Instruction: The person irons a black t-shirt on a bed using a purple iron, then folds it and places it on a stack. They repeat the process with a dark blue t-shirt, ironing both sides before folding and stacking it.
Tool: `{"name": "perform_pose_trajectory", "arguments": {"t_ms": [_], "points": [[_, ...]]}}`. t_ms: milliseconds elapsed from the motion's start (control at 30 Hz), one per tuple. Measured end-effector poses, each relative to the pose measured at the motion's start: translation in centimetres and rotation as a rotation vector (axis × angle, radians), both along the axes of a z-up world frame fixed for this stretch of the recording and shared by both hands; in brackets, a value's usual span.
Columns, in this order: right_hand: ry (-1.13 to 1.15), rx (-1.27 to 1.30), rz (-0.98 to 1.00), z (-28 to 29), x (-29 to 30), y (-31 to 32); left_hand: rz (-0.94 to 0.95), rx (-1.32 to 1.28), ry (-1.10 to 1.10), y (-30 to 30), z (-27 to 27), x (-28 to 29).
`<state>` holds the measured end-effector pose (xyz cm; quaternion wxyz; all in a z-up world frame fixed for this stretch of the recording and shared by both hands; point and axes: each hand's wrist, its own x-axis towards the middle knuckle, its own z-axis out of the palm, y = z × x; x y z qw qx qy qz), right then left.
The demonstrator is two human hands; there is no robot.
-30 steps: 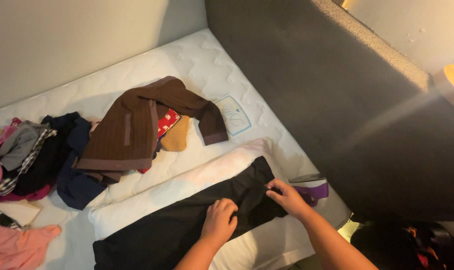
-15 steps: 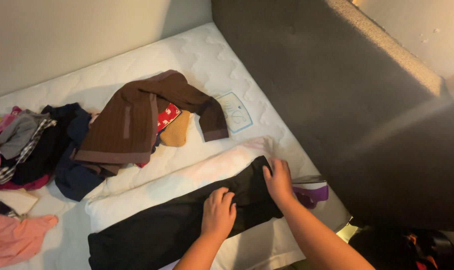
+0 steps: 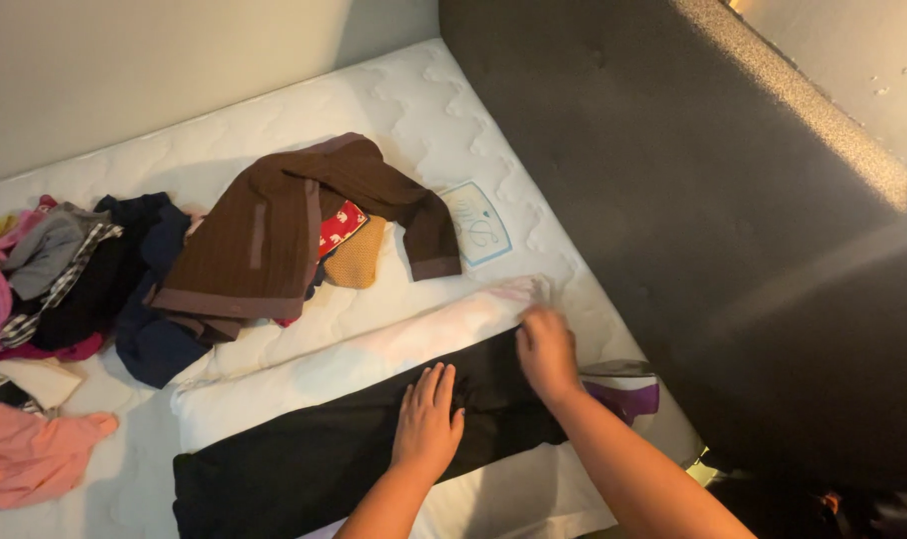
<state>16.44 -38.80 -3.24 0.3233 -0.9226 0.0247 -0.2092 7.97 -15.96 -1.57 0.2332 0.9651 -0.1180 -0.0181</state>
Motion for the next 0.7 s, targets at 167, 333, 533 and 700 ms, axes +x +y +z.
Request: {"name": "perform_pose_trajectory", "arguments": {"t_ms": [167,333,533,700], "points": [[0.040,-0.285,0.251,1.2,-3.4,2.1,0.039,0.084,0.095,1.6,-0.6,-0.7],[0.210,-0.410,0.593,3.7,-8.0,7.0,0.069,0.181,0.067,5.0,-1.2,-2.8],[0.446,-0.501,0.757,3.9,-12.0,13.2,0.151,0.270,0.137,9.9,-0.2,-6.3],[0.531,-0.569,0.839,4.0,-13.8,17.9,0.201,0.236,0.109,14.3,-1.0,-8.7]]}}
